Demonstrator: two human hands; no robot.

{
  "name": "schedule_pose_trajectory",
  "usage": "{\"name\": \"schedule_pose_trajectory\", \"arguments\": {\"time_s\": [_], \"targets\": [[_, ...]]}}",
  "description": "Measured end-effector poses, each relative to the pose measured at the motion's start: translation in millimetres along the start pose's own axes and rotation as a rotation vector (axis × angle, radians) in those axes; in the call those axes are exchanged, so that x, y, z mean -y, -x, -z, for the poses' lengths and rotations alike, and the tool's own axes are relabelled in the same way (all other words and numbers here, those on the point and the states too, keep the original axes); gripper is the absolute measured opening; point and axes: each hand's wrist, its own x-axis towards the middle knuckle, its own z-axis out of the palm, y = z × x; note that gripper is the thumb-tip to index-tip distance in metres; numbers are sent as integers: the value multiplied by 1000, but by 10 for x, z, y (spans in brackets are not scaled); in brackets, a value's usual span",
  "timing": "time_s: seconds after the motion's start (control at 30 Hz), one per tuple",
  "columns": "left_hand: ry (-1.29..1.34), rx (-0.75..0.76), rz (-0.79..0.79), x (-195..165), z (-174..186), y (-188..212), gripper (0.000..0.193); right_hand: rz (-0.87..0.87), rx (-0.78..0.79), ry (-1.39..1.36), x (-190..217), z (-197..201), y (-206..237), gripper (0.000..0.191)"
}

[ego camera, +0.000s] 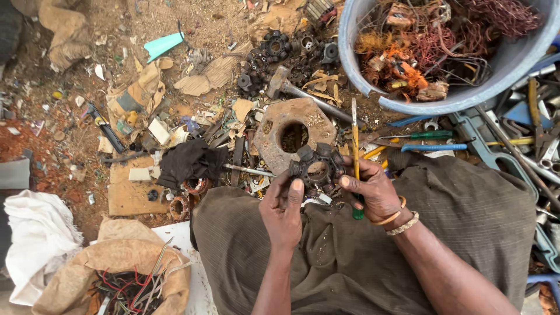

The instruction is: The person sits on the ground and uses a screwdriver and pliers to pry apart and dismantle a small black electrical component. They repeatedly insert the screwdriver into seams, twist to separate parts, and use pliers to pull pieces apart, placing the separated parts on the ground.

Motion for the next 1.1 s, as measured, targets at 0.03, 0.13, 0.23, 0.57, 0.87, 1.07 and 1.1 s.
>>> {"name": "schedule_pose_trajectory", "arguments": {"time_s": [0.03, 0.13, 0.23, 0.57, 0.87, 1.07, 1.1], "targets": [[-6, 1, -11, -1, -18, 7, 40, 3, -6, -15, 8, 14, 5, 42], [-1, -10, -12, -7, -42, 19, 40, 3, -1, -42, 27, 31, 15, 43], [-1, 5, -76, -15, -34, 23, 38, -44, -30, -60, 28, 34, 20, 45], [-75, -12, -34, -13, 0, 25, 37, -46, 58, -209, -41, 91, -16, 34], [-71, -23, -4, -22, 12, 44, 38, -54, 72, -236, -32, 39, -10, 30], [-122, 18, -91, -113, 3, 78, 36, -46, 104, -278, -40, 56, -6, 28], [-119, 28, -103, -141, -6, 87, 35, -44, 108, -288, -43, 62, -6, 28]]}}
